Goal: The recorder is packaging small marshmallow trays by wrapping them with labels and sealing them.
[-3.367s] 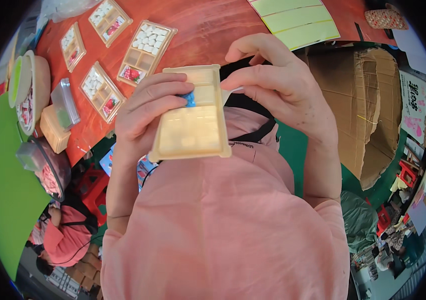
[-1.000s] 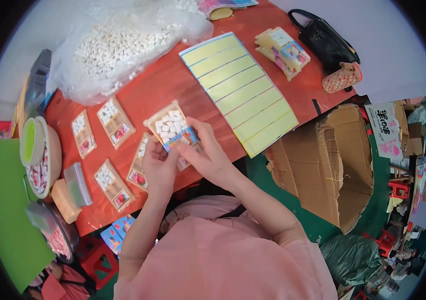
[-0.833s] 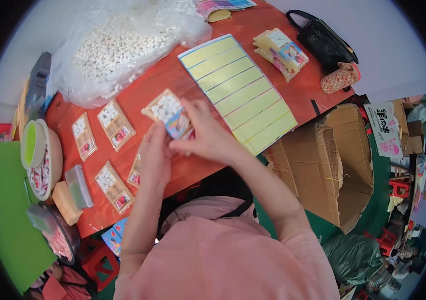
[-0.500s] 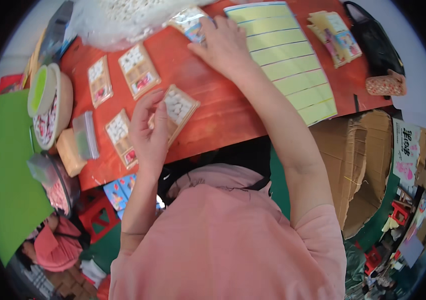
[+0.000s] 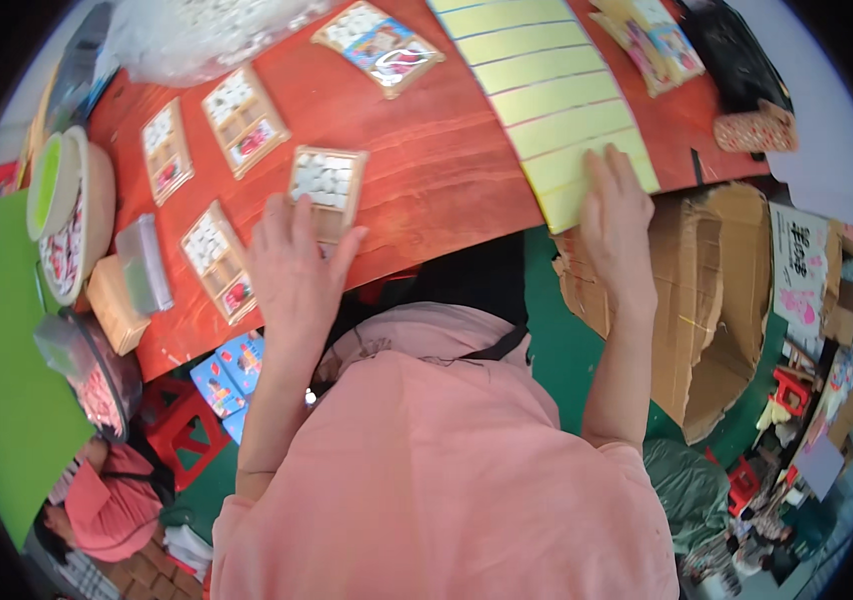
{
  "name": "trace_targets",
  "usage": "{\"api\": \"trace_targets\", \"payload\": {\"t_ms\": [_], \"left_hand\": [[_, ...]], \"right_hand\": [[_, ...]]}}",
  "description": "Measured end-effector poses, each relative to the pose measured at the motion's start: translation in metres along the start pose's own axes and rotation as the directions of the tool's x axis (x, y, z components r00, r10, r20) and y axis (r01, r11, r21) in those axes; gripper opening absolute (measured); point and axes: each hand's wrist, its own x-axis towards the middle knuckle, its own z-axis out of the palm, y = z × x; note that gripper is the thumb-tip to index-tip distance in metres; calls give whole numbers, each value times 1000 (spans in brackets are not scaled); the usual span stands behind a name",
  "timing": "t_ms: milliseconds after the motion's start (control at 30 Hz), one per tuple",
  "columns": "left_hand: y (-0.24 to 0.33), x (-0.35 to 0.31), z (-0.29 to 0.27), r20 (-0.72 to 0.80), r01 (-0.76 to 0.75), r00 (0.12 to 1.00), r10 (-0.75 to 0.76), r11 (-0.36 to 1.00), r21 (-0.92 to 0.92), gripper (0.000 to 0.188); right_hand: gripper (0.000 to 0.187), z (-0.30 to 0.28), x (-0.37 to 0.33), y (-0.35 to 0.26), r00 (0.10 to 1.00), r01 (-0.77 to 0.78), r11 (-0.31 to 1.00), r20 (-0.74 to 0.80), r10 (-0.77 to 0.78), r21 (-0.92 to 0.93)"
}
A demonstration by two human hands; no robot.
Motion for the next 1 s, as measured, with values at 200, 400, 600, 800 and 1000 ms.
{"api": "trace_targets", "payload": {"t_ms": [200,400,600,800,1000], "left_hand": [[53,21,7,-1,-1,1000,0,801,-599,42],[107,48,32,706,707,707,-34,42,-706,41],[105,97,49,693,693,719,-56,-16,-720,45],[99,125,65,624,621,773,-113,-66,-781,37],[107,100,63,87,188,968,-235,452,-872,57]], "right_hand": [[53,-4,-30,-22,989,147,963,14,-147,-226],[30,-3,-46,-29,958,225,973,-168,-232,-58],[25,-21,-73,-24,954,300,914,-96,-284,273],[27,-42,-92,-8,964,200,873,72,-258,444],[13,-101,-95,15,959,197,738,-284,-8,645]]}}
